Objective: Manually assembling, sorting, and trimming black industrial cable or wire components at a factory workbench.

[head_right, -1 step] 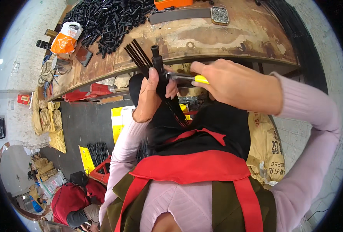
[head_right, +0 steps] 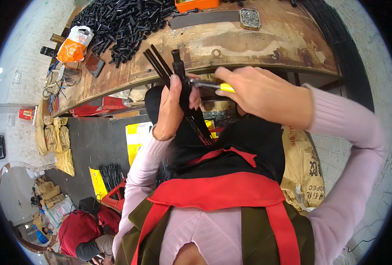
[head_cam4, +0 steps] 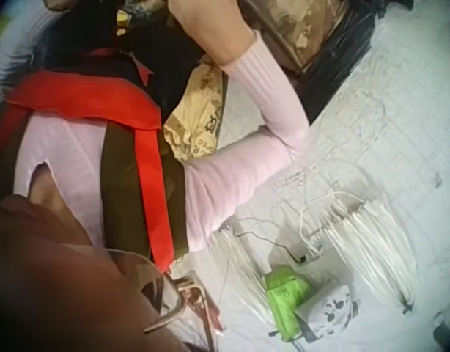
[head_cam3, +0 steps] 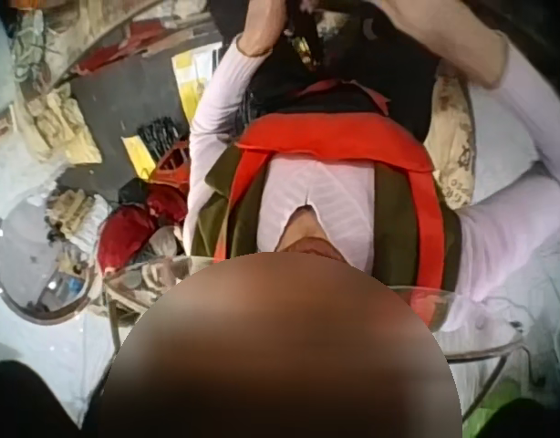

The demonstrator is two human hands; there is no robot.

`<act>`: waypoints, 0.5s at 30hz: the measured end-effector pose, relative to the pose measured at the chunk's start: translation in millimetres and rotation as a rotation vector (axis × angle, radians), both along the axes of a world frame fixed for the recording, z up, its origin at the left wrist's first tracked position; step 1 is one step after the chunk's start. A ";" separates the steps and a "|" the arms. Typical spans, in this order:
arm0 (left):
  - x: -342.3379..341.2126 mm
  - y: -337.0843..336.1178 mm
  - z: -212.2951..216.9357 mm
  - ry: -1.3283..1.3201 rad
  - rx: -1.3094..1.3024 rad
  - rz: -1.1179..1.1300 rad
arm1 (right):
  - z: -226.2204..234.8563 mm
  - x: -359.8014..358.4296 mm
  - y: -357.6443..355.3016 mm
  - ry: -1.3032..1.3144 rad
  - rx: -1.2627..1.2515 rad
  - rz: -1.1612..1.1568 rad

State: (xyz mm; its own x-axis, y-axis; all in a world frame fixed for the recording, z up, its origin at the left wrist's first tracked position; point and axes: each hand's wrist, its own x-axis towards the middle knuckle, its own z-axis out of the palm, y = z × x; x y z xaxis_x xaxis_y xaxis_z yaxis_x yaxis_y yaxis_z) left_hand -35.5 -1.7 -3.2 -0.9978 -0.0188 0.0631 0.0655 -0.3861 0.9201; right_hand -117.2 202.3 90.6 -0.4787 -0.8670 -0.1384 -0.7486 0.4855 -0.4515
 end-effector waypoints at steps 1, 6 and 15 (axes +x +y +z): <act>-6.2 -2.5 -4.2 -0.028 -0.105 0.100 | -16.0 -7.2 -4.6 0.004 0.005 0.007; -15.7 -52.4 2.8 -0.167 -0.169 0.494 | -82.4 -72.1 2.9 0.317 0.091 -0.281; 52.1 -114.7 42.5 0.326 0.454 0.776 | -119.9 77.5 1.6 -1.272 -0.399 0.023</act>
